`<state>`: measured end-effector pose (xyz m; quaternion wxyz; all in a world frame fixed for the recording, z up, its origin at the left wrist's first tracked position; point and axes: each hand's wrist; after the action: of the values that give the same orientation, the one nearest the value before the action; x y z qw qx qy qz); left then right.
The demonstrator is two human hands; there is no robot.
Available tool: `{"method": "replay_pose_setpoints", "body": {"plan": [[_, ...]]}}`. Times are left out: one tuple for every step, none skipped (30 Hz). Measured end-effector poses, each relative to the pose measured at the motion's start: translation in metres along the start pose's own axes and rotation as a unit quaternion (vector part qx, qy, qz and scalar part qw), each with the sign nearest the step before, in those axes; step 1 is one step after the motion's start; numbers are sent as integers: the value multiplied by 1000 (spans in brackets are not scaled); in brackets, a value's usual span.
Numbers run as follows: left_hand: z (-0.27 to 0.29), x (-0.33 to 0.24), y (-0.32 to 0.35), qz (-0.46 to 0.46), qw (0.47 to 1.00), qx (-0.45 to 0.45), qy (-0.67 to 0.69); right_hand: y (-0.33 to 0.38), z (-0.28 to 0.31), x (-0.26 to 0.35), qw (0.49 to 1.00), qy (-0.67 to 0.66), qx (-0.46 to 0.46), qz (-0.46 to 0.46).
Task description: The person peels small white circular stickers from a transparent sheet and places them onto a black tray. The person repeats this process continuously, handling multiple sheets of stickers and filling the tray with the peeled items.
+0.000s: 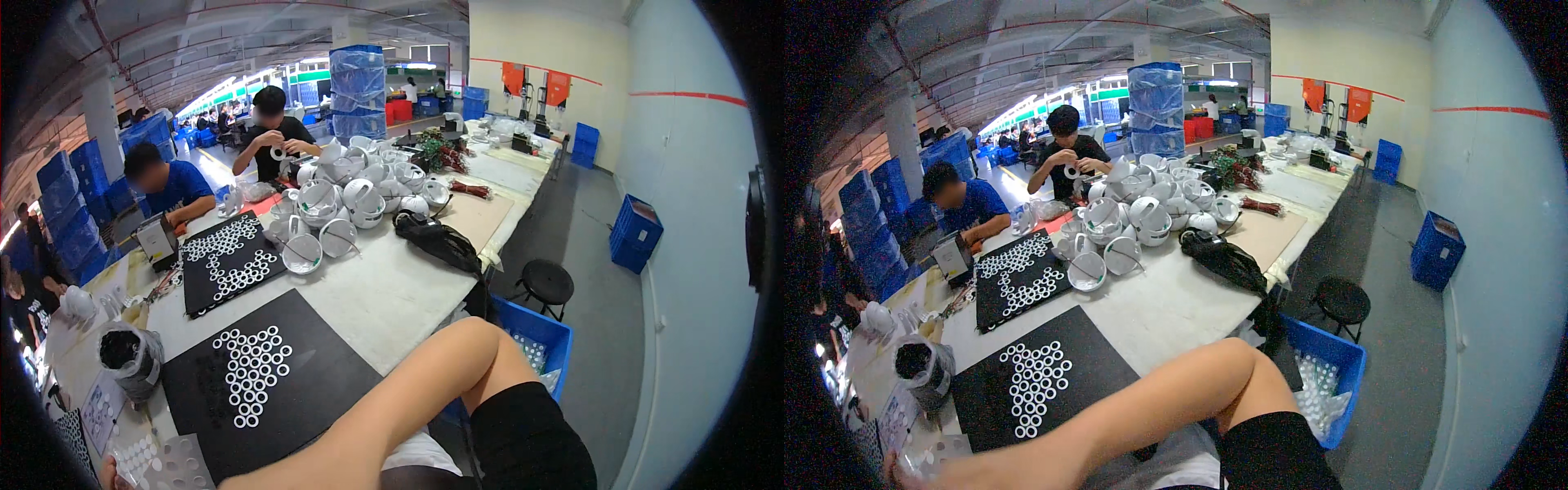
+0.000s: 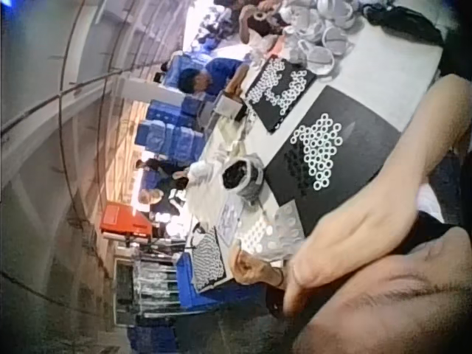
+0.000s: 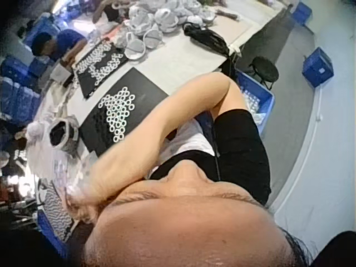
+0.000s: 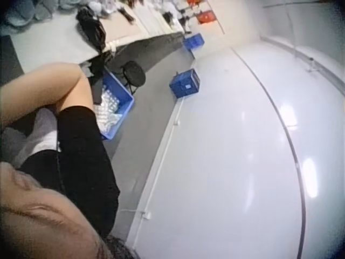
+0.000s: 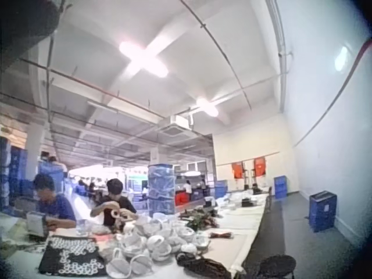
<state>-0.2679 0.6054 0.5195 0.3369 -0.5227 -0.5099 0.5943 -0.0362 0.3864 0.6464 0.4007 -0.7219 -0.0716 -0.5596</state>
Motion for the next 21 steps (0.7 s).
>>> {"method": "replay_pose_setpoints", "body": {"plan": [[2,5,3,7,1000,1,-7,0,4,-17,998,38,25,-38],[6,11,7,15,1000,1,-15,7,15,-37,970,232,69,-1],[15,18,11,24,999,4,-41,16,26,-38,934,332,110,-73],[26,27,15,31,998,7,-61,30,30,-30,878,435,143,-142],[36,37,17,37,996,12,-80,49,40,-23,840,486,153,-186],[46,41,20,47,994,10,-95,70,49,-17,798,533,169,-227],[54,45,22,55,994,3,-97,96,52,-9,816,521,76,-238],[50,39,19,63,995,-5,-71,126,53,0,826,505,-21,-250],[42,32,15,68,997,-11,-40,161,48,5,805,492,-127,-305],[32,29,11,78,997,-20,-6,195,33,8,736,531,-269,-323],[24,28,8,106,994,0,12,233,6,6,619,546,-421,-377],[20,35,8,149,988,19,28,264,-19,-8,501,548,-566,-358],[24,43,10,189,981,31,35,291,-39,-24,365,602,-609,-364],[51,71,14,211,976,30,33,323,-52,-51,245,643,-599,-409],[62,84,17,219,975,21,27,361,-63,-90,143,584,-585,-544],[56,92,17,214,976,5,35,407,-81,-128,142,436,-545,-702],[49,97,13,201,979,-15,41,416,-102,-163,150,404,-456,-779],[23,109,16,206,976,-13,76,550,-152,-245,237,307,-415,-823],[23,107,9,187,979,-26,79,503,-133,-257,370,311,-408,-775],[18,106,5,179,979,-37,93,440,-124,-249,487,293,-401,-718],[14,103,2,174,978,-53,102,390,-112,-243,594,366,-425,-576]]}}
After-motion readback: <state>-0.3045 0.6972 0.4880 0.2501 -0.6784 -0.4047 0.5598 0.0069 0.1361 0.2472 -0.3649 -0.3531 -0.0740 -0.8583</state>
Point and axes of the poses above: each hand's wrist, its own y-axis away from the middle knuckle, its own z-axis out of the back of the hand, x = y × z, and after that the axes turned 4 degrees about y, right-handed
